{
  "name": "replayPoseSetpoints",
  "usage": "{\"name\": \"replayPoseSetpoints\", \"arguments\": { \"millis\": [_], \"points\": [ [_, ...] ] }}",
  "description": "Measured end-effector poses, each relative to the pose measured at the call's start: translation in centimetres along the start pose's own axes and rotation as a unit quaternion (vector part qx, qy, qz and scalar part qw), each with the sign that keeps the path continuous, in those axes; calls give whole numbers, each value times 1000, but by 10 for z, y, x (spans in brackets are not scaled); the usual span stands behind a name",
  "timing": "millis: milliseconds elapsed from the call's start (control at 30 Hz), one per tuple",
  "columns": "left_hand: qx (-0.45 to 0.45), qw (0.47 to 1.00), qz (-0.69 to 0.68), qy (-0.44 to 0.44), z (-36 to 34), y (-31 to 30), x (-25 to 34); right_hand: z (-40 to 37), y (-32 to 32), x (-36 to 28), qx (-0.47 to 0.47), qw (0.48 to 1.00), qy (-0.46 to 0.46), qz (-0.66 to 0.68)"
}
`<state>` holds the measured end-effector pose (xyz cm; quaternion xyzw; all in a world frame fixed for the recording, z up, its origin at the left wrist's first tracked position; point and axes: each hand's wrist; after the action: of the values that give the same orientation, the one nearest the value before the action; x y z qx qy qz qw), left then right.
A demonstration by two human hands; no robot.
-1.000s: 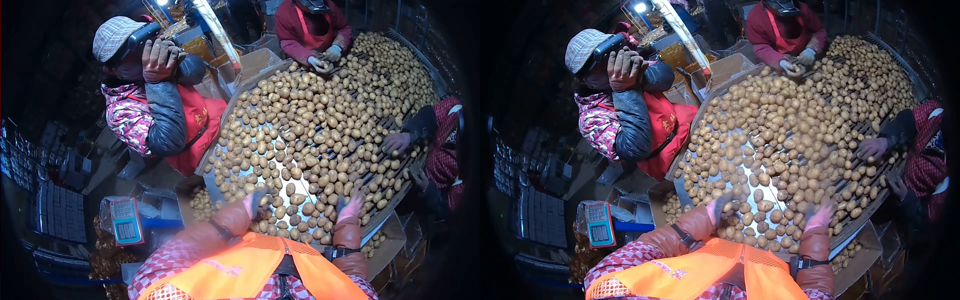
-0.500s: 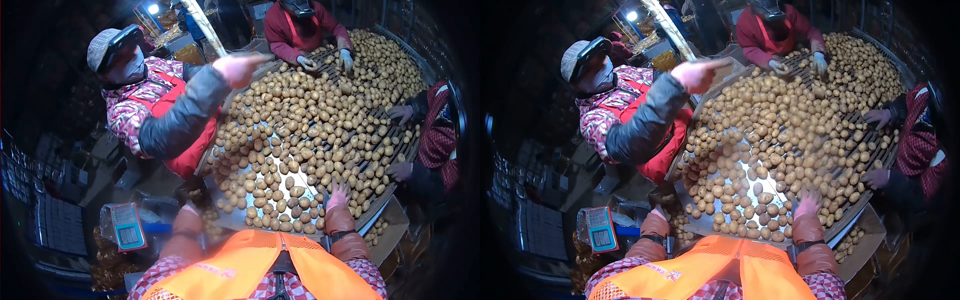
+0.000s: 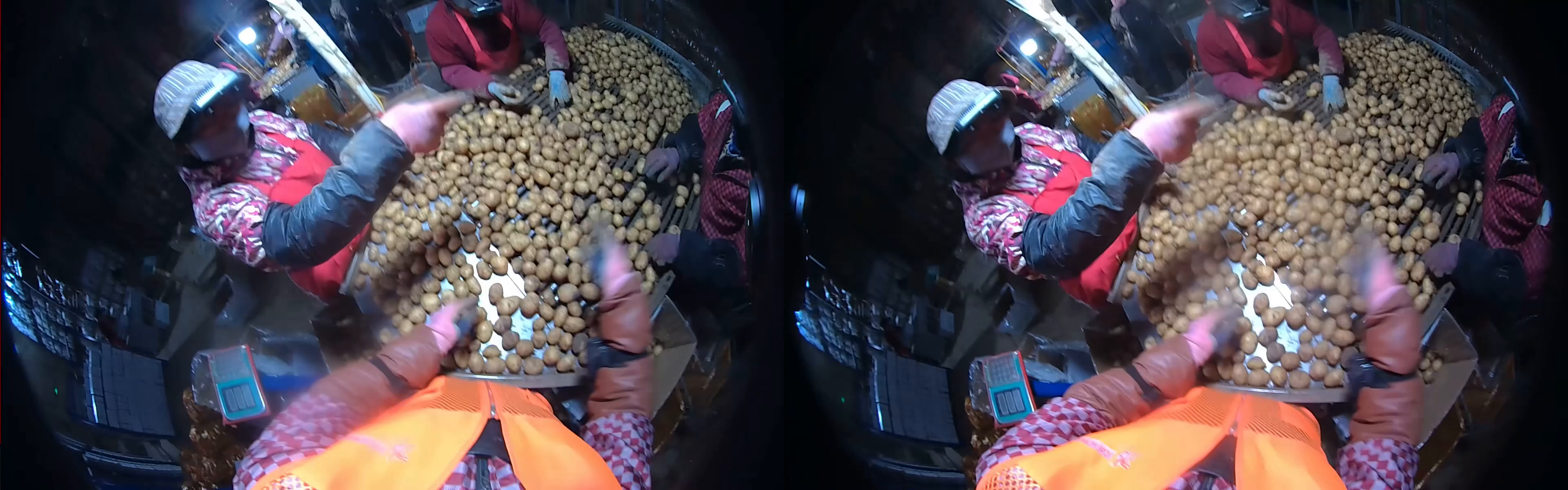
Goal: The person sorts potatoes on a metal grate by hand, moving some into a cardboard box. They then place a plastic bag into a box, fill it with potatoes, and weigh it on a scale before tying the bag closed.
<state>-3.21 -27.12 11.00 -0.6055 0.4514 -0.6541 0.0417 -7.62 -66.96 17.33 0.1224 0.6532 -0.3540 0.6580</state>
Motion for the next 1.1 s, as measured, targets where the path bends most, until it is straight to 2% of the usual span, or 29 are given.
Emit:
{"name": "replayPoseSetpoints", "arguments": {
  "millis": [33, 67, 100, 133, 167, 200, 233, 267, 300, 333, 367, 400, 433, 467, 533, 567, 600, 633, 700, 733, 767, 833, 867, 900, 967, 1067, 1100],
  "points": [
    [-19, 994, 112, 8, -4, -14, 42, 24, -26, -30, 90, 985, -39, 140],
    [-74, 990, -29, -115, 3, -18, 53, 40, -54, -63, 148, 955, -117, 230],
    [-89, 987, -64, -115, -1, -8, 46, 52, -87, -91, 171, 911, -242, 286],
    [-103, 983, -98, -115, -6, 2, 40, 61, -115, -101, 153, 871, -346, 314],
    [-21, 995, 52, 87, 3, 18, 4, 61, -125, -99, 123, 856, -374, 335],
    [-3, 993, 71, 96, 8, 18, 5, 53, -112, -107, 103, 895, -238, 362],
    [14, 992, 87, 95, 4, 10, 22, 46, -100, -116, 81, 913, -99, 387],
    [-53, 997, -36, -36, -1, 3, 34, 42, -93, -104, 98, 918, -88, 375],
    [-92, 986, -107, -86, 1, 1, 45, 26, -86, -119, 173, 908, -71, 376],
    [-124, 966, -175, -143, 2, -1, 56, 13, -82, -102, 183, 892, -132, 392],
    [-148, 939, -234, -202, 3, -3, 68, 11, -78, -95, 210, 873, -128, 421],
    [-164, 922, -284, -205, 0, -24, 127, 5, -71, -96, 238, 852, -125, 450],
    [-163, 976, -137, 39, 11, -35, 143, -6, -49, -121, 270, 830, -36, 487],
    [-68, 962, 15, 263, 21, -47, 159, -26, -33, -119, 116, 803, -196, 550],
    [19, 878, -64, 475, 19, -77, 256, -79, 5, -165, -13, 599, -284, 749],
    [13, 825, -6, 566, 16, -91, 291, -99, 18, -185, -98, 547, -316, 769],
    [9, 837, -5, 546, 13, -92, 294, -109, 21, -203, -152, 534, -338, 760],
    [15, 838, -10, 545, 9, -86, 295, -114, 20, -205, -182, 535, -336, 753],
    [38, 820, -27, 570, 8, -78, 308, -112, 19, -207, -182, 563, -321, 740],
    [53, 797, -22, 601, 18, -84, 320, -105, 18, -192, -146, 596, -305, 728],
    [88, 805, -25, 586, 33, -81, 327, -96, 18, -175, -104, 648, -271, 705],
    [216, 856, -59, 466, 74, -72, 336, -77, 13, -119, -16, 756, -159, 635],
    [287, 867, -70, 400, 89, -65, 339, -68, 14, -87, 11, 794, -83, 602],
    [347, 860, -45, 371, 102, -53, 344, -61, 20, -53, 20, 814, -15, 580],
    [383, 810, 71, 439, 120, -27, 345, -59, 27, 8, 18, 822, 93, 561],
    [225, 880, 122, 401, 171, 19, 345, -82, 37, 77, 19, 810, 188, 555],
    [320, 873, 89, 357, 166, 18, 342, -90, 36, 94, 23, 806, 203, 556]
  ]
}}
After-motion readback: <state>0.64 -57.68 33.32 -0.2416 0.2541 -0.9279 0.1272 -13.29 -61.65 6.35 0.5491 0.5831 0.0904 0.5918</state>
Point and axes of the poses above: each hand's wrist, its own z-axis towards the middle knuckle, its own y-axis out of the palm, x = y × z, and after that the axes turned 6 degrees about z, right-handed
